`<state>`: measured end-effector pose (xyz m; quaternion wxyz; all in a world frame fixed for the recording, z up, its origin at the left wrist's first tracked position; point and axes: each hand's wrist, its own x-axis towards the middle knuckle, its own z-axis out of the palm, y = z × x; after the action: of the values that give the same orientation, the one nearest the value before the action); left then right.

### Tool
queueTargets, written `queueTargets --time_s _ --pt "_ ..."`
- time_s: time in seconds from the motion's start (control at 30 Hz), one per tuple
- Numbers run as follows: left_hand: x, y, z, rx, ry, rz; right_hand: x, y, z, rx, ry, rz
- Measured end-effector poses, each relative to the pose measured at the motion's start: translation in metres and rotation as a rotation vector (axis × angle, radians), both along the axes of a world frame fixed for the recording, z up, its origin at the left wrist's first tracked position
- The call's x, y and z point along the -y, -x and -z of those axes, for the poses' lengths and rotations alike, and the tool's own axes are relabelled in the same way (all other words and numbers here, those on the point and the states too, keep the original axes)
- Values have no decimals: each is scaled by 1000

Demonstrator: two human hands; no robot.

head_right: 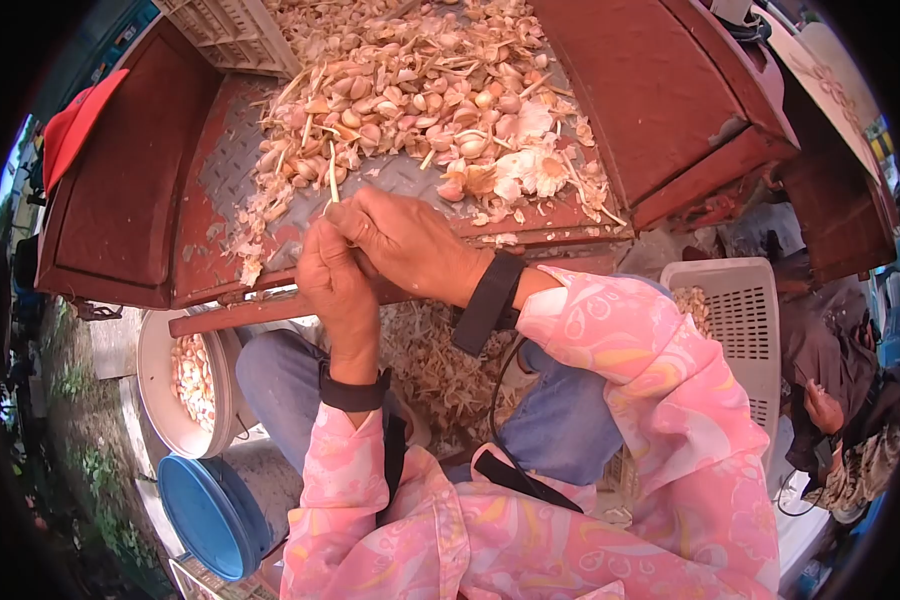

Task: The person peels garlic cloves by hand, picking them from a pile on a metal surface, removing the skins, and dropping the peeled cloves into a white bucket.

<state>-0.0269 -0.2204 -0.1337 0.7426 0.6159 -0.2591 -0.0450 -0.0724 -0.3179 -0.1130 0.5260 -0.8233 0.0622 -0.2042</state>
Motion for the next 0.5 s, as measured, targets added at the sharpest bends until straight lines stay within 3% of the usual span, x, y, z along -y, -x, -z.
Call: queueTargets --time_s 0.13,0.2,0.33,0.4,0.43,0.5 --pt "12 2 0 32 17 -59 6 -2 -4 -48 96 35" --pt "18 4 3 19 43 -83 9 -6 -3 187 425 80" --pt "30 0 12 -122 258 -55 18 -12 4 319 577 67" --pt "30 1 8 -227 344 -8 19 -7 -3 120 216 4" --pt "30 3 1 -319 392 41 19 -8 -4 120 214 8" --pt "33 4 -3 -416 439 97 21 -12 -5 -14 -130 17"
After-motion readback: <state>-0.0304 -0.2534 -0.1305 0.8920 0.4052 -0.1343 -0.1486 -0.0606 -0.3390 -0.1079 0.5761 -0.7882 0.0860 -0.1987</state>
